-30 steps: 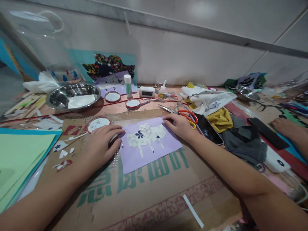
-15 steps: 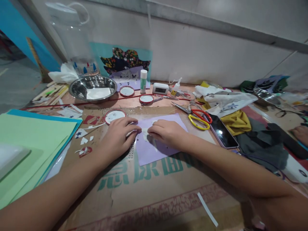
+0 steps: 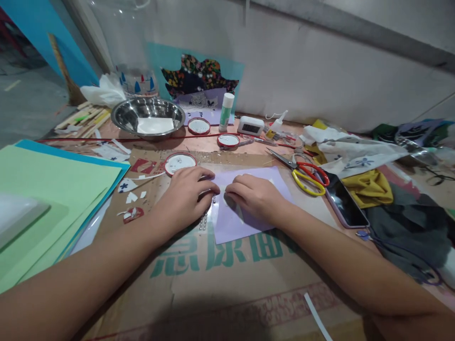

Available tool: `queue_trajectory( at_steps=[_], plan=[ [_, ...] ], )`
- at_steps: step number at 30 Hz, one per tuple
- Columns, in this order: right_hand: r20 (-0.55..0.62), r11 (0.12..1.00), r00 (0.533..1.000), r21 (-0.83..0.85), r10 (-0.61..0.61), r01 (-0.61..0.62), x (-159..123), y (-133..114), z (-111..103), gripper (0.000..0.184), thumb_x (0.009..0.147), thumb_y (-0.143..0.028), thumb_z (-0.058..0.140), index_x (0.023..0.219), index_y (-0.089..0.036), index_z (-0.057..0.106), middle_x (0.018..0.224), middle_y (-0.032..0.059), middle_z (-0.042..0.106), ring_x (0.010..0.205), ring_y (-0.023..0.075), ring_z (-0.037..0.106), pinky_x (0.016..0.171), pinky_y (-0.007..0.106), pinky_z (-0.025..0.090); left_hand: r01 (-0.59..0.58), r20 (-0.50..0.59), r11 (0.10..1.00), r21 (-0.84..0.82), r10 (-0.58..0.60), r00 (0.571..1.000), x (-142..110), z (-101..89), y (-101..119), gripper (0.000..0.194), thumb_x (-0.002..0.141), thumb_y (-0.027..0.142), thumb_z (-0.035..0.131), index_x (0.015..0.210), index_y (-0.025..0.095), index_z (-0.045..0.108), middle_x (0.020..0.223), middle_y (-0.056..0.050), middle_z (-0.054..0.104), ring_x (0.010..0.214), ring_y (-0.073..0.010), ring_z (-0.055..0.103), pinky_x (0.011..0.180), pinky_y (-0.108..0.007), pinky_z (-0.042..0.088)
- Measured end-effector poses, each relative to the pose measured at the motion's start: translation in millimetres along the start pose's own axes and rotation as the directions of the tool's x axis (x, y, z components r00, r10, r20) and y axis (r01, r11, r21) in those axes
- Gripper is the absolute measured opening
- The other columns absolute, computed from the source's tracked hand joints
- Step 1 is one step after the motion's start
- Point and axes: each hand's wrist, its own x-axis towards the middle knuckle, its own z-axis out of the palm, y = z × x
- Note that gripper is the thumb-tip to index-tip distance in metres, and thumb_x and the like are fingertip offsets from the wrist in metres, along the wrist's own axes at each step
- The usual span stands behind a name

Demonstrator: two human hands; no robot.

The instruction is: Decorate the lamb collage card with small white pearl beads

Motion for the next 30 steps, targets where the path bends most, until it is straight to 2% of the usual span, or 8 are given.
queue_trajectory(
  at_steps=[3, 10, 18, 30],
  plan=[
    [-0.006, 1.0, 1.0, -0.006, -0.004, 0.003, -0.2, 0.3, 0.0, 0.026, 0.102, -0.026, 0.044, 0.093, -0.017, 0.067, 0.08, 0.0055, 0.063, 0.074, 0.0178, 0.051, 0.062, 0.03, 0.033, -0.006, 0.005, 1.0, 0.001, 0.006, 1.0, 0.2, -0.3, 0.1, 0.022, 0.09, 0.025, 0.054, 0.092, 0.028, 0.075, 0.116, -0.004, 0.066, 0.11, -0.026, 0.059, 0.098, -0.046, 0.043],
    [0.072, 1.0, 0.997, -0.005, -0.015, 0.015, 2.5, -0.1, -1.0, 0.024, 0.101, -0.021, 0.046, 0.09, -0.017, 0.067, 0.082, 0.0052, 0.062, 0.073, 0.0171, 0.049, 0.061, 0.03, 0.03, 0.002, 0.011, 1.0, 0.005, -0.002, 1.0, -0.5, 2.1, -2.3, 0.022, 0.091, 0.025, 0.054, 0.094, 0.028, 0.075, 0.118, -0.004, 0.065, 0.111, -0.0264, 0.058, 0.099, -0.047, 0.041],
    [0.059, 0.999, 0.997, -0.02, -0.041, 0.042, 0.6, -1.8, -4.2, 0.023, 0.1, -0.02, 0.048, 0.089, -0.017, 0.068, 0.077, 0.0039, 0.059, 0.069, 0.0163, 0.044, 0.06, 0.031, 0.026, -0.012, 0.004, 1.0, 0.003, 0.012, 1.0, 0.4, -1.3, 0.6, 0.021, 0.09, 0.021, 0.056, 0.093, 0.026, 0.075, 0.115, -0.006, 0.067, 0.108, -0.0261, 0.059, 0.096, -0.047, 0.042],
    [0.067, 0.999, 0.997, 0.024, -0.04, 0.039, -0.9, -2.8, -8.4, 0.021, 0.097, -0.017, 0.052, 0.088, -0.019, 0.071, 0.074, 0.002, 0.062, 0.067, 0.0157, 0.047, 0.059, 0.031, 0.025, -0.015, 0.01, 1.0, -0.003, 0.015, 1.0, 0.9, -2.7, 1.9, 0.02, 0.089, 0.018, 0.057, 0.093, 0.024, 0.075, 0.115, -0.007, 0.067, 0.108, -0.0263, 0.06, 0.095, -0.047, 0.042]
  ],
)
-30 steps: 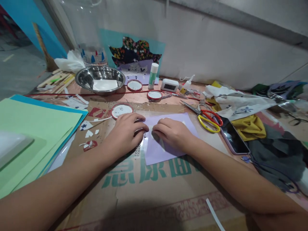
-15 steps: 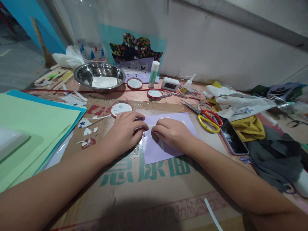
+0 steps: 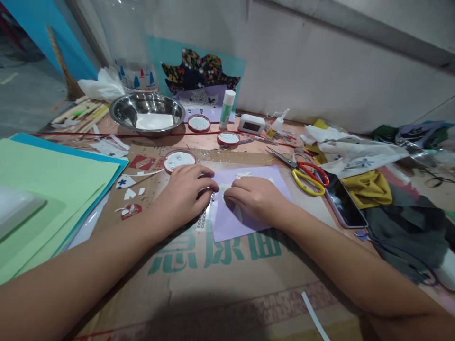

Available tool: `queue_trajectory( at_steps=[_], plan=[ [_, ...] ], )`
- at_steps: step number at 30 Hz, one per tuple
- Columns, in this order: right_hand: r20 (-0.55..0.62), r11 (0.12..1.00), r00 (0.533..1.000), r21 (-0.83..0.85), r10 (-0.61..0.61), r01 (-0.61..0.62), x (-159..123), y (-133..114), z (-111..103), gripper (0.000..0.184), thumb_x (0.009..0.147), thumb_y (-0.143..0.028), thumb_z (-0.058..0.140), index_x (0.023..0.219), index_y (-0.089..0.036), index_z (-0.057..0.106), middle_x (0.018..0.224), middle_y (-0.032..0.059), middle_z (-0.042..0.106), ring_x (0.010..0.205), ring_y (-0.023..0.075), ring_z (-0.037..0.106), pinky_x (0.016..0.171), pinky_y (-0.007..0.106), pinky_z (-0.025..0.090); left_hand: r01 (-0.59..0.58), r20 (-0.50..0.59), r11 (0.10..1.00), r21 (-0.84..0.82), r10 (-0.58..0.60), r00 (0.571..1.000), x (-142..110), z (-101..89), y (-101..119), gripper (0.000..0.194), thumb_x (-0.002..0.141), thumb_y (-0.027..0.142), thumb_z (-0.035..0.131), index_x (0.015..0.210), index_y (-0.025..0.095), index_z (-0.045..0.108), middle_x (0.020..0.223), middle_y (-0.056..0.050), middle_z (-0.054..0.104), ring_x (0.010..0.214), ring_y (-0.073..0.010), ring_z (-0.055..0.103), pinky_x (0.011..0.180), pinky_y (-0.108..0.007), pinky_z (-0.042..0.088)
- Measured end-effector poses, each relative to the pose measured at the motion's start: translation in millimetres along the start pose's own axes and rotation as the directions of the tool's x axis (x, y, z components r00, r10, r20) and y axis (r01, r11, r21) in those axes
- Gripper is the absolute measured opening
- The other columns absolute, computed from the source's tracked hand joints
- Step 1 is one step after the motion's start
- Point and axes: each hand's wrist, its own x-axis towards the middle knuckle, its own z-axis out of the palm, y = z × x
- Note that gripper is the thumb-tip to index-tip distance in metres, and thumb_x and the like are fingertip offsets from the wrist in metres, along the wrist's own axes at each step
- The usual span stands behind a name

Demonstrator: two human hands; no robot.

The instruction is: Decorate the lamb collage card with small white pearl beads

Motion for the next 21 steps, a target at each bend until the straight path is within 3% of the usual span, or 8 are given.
queue_trajectory(
  at_steps=[7, 14, 21],
  plan=[
    [0.035, 1.0, 0.999, 0.014, 0.023, -0.023, -3.2, 6.8, -3.6, 0.023, 0.097, -0.014, 0.05, 0.093, -0.018, 0.072, 0.075, 0.0034, 0.062, 0.068, 0.0149, 0.047, 0.059, 0.03, 0.024, 0.008, 0.004, 1.0, -0.009, -0.008, 1.0, 0.4, -1.2, 1.5, 0.021, 0.089, 0.016, 0.056, 0.093, 0.024, 0.075, 0.115, -0.006, 0.067, 0.109, -0.0261, 0.06, 0.097, -0.047, 0.042],
    [0.176, 0.99, 0.98, -0.095, -0.09, 0.108, -2.1, 6.4, -11.2, 0.021, 0.099, -0.015, 0.047, 0.099, -0.016, 0.068, 0.081, 0.005, 0.061, 0.069, 0.0154, 0.046, 0.061, 0.031, 0.025, 0.008, 0.012, 1.0, 0.0, -0.008, 1.0, 0.5, -0.8, 0.7, 0.02, 0.088, 0.018, 0.057, 0.092, 0.024, 0.075, 0.115, -0.007, 0.067, 0.109, -0.0265, 0.059, 0.097, -0.048, 0.042],
    [0.158, 0.986, 0.981, -0.099, -0.116, 0.133, -3.2, 9.4, -10.8, 0.02, 0.098, -0.015, 0.048, 0.103, -0.015, 0.068, 0.082, 0.0055, 0.062, 0.068, 0.016, 0.046, 0.062, 0.031, 0.025, 0.002, 0.009, 1.0, 0.006, -0.002, 1.0, -0.3, 0.4, -0.3, 0.02, 0.09, 0.018, 0.056, 0.093, 0.025, 0.075, 0.115, -0.006, 0.067, 0.11, -0.0258, 0.059, 0.098, -0.048, 0.042]
  ],
)
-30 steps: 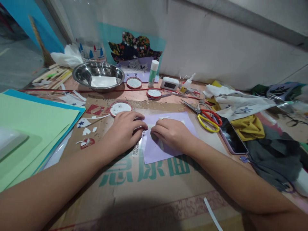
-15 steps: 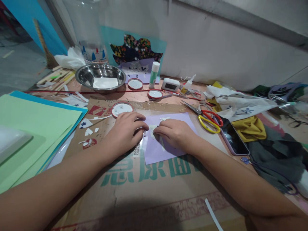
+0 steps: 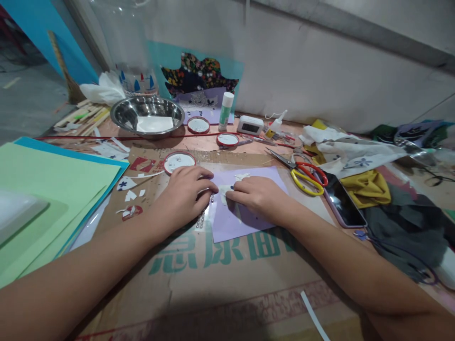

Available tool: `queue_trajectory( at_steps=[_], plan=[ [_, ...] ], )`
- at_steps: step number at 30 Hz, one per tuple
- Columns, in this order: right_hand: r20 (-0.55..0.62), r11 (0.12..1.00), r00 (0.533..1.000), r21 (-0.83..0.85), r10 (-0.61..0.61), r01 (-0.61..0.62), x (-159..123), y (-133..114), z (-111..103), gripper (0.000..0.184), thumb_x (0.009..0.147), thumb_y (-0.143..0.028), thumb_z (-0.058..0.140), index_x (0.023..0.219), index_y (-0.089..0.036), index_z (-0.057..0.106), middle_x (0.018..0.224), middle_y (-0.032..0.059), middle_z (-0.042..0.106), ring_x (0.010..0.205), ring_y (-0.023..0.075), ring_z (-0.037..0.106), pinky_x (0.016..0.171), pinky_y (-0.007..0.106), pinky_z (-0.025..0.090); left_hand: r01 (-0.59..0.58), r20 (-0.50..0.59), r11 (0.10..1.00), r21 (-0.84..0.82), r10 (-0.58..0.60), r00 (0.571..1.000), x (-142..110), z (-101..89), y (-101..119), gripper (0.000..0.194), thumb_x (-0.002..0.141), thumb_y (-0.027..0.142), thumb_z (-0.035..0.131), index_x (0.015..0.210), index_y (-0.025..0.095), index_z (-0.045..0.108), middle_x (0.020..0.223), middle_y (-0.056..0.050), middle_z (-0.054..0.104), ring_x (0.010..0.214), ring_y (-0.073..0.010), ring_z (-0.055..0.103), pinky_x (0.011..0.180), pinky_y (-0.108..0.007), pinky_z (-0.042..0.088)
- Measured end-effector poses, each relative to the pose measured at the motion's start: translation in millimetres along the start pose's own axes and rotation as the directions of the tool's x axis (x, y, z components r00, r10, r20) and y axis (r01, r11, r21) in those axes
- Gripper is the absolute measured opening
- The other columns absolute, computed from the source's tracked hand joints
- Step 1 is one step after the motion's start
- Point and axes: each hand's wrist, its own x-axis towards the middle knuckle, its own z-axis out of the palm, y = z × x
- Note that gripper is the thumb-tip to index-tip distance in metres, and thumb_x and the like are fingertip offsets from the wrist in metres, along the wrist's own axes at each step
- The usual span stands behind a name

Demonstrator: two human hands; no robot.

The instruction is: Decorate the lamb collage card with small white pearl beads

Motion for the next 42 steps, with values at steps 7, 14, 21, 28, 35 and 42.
queue_trajectory(
  at_steps=[7, 14, 21, 28, 35, 42],
  plan=[
    [-0.063, 0.996, 0.996, 0.066, 0.064, -0.06, -1.8, 0.5, 2.9, 0.022, 0.098, -0.016, 0.048, 0.103, -0.017, 0.069, 0.08, 0.0048, 0.063, 0.068, 0.0153, 0.049, 0.06, 0.029, 0.028, -0.022, -0.001, 0.999, 0.034, 0.022, 1.0, -0.4, -7.3, 1.7, 0.022, 0.093, 0.024, 0.054, 0.097, 0.026, 0.076, 0.117, -0.006, 0.068, 0.112, -0.0269, 0.059, 0.099, -0.049, 0.041],
    [-0.132, 0.902, 0.898, 0.174, 0.42, -0.396, -24.9, 34.8, -36.6, 0.021, 0.097, -0.024, 0.051, 0.105, -0.021, 0.07, 0.092, 0.0049, 0.073, 0.079, 0.0162, 0.063, 0.067, 0.026, 0.04, -0.09, 0.129, 0.986, 0.14, 0.072, 0.989, -2.4, -23.7, 10.1, 0.023, 0.094, 0.036, 0.058, 0.105, 0.022, 0.072, 0.107, -0.007, 0.071, 0.102, -0.0274, 0.061, 0.093, -0.046, 0.044],
    [0.268, 0.755, 0.728, 0.004, 0.631, -0.656, -82.0, 91.9, -64.7, 0.031, 0.092, -0.034, 0.052, 0.118, -0.026, 0.067, 0.1, 0.0051, 0.074, 0.077, 0.02, 0.065, 0.063, 0.028, 0.042, -0.196, 0.222, 0.951, 0.239, 0.143, 0.965, -9.0, -19.3, 16.7, 0.021, 0.098, 0.019, 0.049, 0.104, 0.015, 0.069, 0.099, -0.012, 0.07, 0.088, -0.0259, 0.063, 0.077, -0.039, 0.048],
    [0.418, 0.635, 0.53, -0.164, 0.738, -0.755, -116.7, 114.0, -52.6, 0.06, 0.085, -0.033, 0.06, 0.141, -0.017, 0.049, 0.115, 0.0189, 0.069, 0.087, 0.0296, 0.067, 0.068, 0.034, 0.046, -0.212, 0.218, 0.946, 0.245, 0.159, 0.963, -12.9, -19.8, 13.6, 0.023, 0.093, 0.009, 0.047, 0.101, 0.015, 0.068, 0.099, -0.012, 0.069, 0.089, -0.0277, 0.063, 0.076, -0.04, 0.048],
    [0.445, 0.719, 0.609, -0.125, 0.657, -0.684, -111.6, 113.7, -39.0, 0.067, 0.083, -0.033, 0.06, 0.147, -0.025, 0.042, 0.12, 0.0131, 0.065, 0.091, 0.0265, 0.067, 0.072, 0.032, 0.048, -0.238, 0.216, 0.944, 0.228, 0.19, 0.958, -12.6, -18.6, 11.9, 0.024, 0.096, 0.013, 0.047, 0.11, 0.014, 0.066, 0.105, -0.014, 0.068, 0.092, -0.0279, 0.062, 0.079, -0.041, 0.049],
    [0.347, 0.723, 0.658, -0.095, 0.668, -0.684, -112.7, 124.4, -17.0, 0.056, 0.086, -0.028, 0.053, 0.141, -0.02, 0.052, 0.127, 0.0161, 0.062, 0.099, 0.027, 0.065, 0.079, 0.033, 0.048, -0.224, 0.186, 0.947, 0.231, 0.183, 0.965, -10.7, -15.1, 5.1, 0.024, 0.097, 0.015, 0.047, 0.106, 0.016, 0.069, 0.104, -0.012, 0.07, 0.09, -0.0262, 0.063, 0.078, -0.04, 0.049]
  ],
)
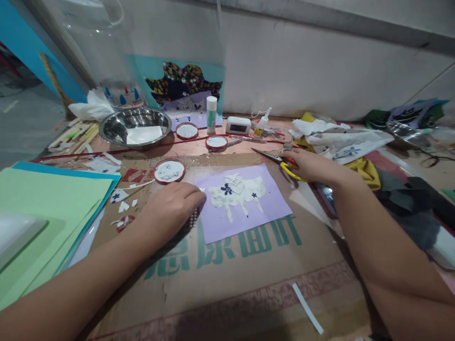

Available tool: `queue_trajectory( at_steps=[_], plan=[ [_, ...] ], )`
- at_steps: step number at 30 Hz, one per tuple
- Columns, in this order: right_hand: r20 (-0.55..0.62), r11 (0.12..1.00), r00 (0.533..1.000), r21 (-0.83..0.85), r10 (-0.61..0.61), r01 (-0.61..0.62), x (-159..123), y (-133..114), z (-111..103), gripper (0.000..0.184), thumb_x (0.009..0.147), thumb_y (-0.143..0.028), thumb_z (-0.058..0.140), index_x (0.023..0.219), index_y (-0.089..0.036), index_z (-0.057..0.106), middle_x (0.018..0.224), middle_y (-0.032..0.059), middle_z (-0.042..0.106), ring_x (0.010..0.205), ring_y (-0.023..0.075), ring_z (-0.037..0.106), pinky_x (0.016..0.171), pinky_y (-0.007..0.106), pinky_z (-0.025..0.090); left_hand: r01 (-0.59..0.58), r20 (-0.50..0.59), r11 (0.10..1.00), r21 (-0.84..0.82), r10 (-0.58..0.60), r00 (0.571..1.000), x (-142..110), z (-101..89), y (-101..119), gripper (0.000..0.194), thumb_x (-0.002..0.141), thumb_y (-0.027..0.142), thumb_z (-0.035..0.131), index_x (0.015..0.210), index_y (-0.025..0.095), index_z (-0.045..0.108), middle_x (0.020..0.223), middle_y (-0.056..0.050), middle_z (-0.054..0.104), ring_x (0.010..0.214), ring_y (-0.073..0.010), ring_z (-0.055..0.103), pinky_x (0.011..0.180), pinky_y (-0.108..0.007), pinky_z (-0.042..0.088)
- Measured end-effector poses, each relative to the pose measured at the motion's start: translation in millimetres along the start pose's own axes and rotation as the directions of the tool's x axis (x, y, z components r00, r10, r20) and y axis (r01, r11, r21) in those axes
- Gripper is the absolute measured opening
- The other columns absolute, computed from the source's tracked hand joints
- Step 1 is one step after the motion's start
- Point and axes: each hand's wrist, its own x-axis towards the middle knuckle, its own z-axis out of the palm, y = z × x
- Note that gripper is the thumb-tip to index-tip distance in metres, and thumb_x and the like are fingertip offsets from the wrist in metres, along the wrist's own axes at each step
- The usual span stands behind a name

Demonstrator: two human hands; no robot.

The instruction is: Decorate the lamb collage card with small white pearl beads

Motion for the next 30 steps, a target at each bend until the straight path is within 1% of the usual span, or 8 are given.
queue_trajectory(
  at_steps=[3, 6, 10, 14, 17, 19, 23, 30],
  plan=[
    [-0.008, 1.0, 1.0, 0.007, 0.016, -0.016, 0.7, 5.2, -1.9, 0.047, 0.09, -0.033, 0.05, 0.134, -0.019, 0.057, 0.118, 0.0155, 0.067, 0.096, 0.0286, 0.065, 0.077, 0.035, 0.048, 0.019, -0.068, 1.0, -0.02, -0.021, 0.997, 0.9, 4.5, -4.0, 0.025, 0.099, 0.019, 0.046, 0.101, 0.017, 0.071, 0.101, -0.011, 0.071, 0.087, -0.0232, 0.065, 0.079, -0.037, 0.05],
    [-0.069, 0.994, 0.998, 0.105, 0.005, 0.002, -6.4, 0.9, -15.6, 0.049, 0.091, -0.029, 0.048, 0.138, -0.02, 0.054, 0.123, 0.0145, 0.067, 0.101, 0.03, 0.065, 0.081, 0.036, 0.049, 0.043, -0.089, 0.998, -0.04, -0.047, 0.995, 1.9, 6.7, -7.4, 0.027, 0.099, 0.022, 0.046, 0.102, 0.016, 0.072, 0.1, -0.01, 0.074, 0.089, -0.0237, 0.067, 0.083, -0.037, 0.052],
    [-0.179, 0.953, 0.974, 0.242, -0.142, 0.183, -19.7, -26.2, -41.0, 0.056, 0.091, -0.024, 0.049, 0.147, -0.025, 0.044, 0.139, 0.0108, 0.058, 0.112, 0.0285, 0.061, 0.089, 0.037, 0.049, 0.086, -0.074, 0.993, -0.083, -0.092, 0.993, 2.7, 6.3, -11.6, 0.031, 0.099, 0.023, 0.044, 0.105, 0.016, 0.073, 0.103, -0.01, 0.075, 0.094, -0.0253, 0.068, 0.086, -0.04, 0.054],
    [-0.211, 0.905, 0.928, 0.235, -0.308, 0.354, -28.1, -62.7, -53.6, 0.045, 0.086, -0.024, 0.057, 0.131, -0.026, 0.059, 0.125, 0.0081, 0.065, 0.1, 0.0243, 0.064, 0.08, 0.032, 0.048, 0.128, -0.021, 0.982, -0.136, -0.132, 0.991, 4.2, 3.2, -14.4, 0.032, 0.099, 0.026, 0.043, 0.104, 0.019, 0.074, 0.105, -0.008, 0.075, 0.096, -0.0239, 0.068, 0.087, -0.039, 0.053],
    [-0.192, 0.863, 0.886, 0.213, -0.423, 0.458, -32.5, -84.8, -51.9, 0.039, 0.083, -0.021, 0.061, 0.121, -0.027, 0.064, 0.114, 0.0048, 0.069, 0.096, 0.0218, 0.065, 0.076, 0.029, 0.045, 0.149, 0.016, 0.973, -0.175, -0.148, 0.989, 5.4, -0.3, -15.0, 0.034, 0.099, 0.03, 0.042, 0.103, 0.018, 0.074, 0.105, -0.008, 0.076, 0.095, -0.0236, 0.068, 0.087, -0.038, 0.053],
    [-0.2, 0.858, 0.874, 0.185, -0.444, 0.478, -35.0, -95.5, -48.8, 0.038, 0.081, -0.02, 0.062, 0.118, -0.028, 0.064, 0.109, 0.0034, 0.07, 0.092, 0.0205, 0.065, 0.072, 0.027, 0.043, 0.162, 0.026, 0.967, -0.195, -0.16, 0.987, 6.1, -2.7, -14.9, 0.035, 0.099, 0.032, 0.041, 0.104, 0.019, 0.073, 0.106, -0.008, 0.076, 0.096, -0.0232, 0.068, 0.087, -0.038, 0.053],
    [-0.198, 0.878, 0.879, 0.127, -0.434, 0.462, -37.2, -107.4, -44.1, 0.04, 0.079, -0.018, 0.067, 0.117, -0.029, 0.065, 0.107, 0.0023, 0.071, 0.092, 0.0204, 0.065, 0.07, 0.027, 0.039, 0.186, 0.03, 0.949, -0.255, -0.184, 0.982, 7.6, -6.3, -16.2, 0.034, 0.098, 0.039, 0.046, 0.102, 0.02, 0.074, 0.1, -0.007, 0.077, 0.092, -0.0231, 0.069, 0.084, -0.036, 0.053],
    [-0.167, 0.89, 0.884, 0.062, -0.437, 0.452, -32.6, -114.4, -37.9, 0.044, 0.078, -0.018, 0.072, 0.119, -0.029, 0.065, 0.104, 0.0039, 0.072, 0.093, 0.0225, 0.066, 0.07, 0.028, 0.041, 0.282, 0.076, 0.879, -0.384, -0.274, 0.959, 9.6, -8.5, -21.6, 0.028, 0.093, 0.041, 0.053, 0.096, 0.022, 0.074, 0.095, -0.004, 0.077, 0.086, -0.0213, 0.07, 0.08, -0.033, 0.052]
  ],
)
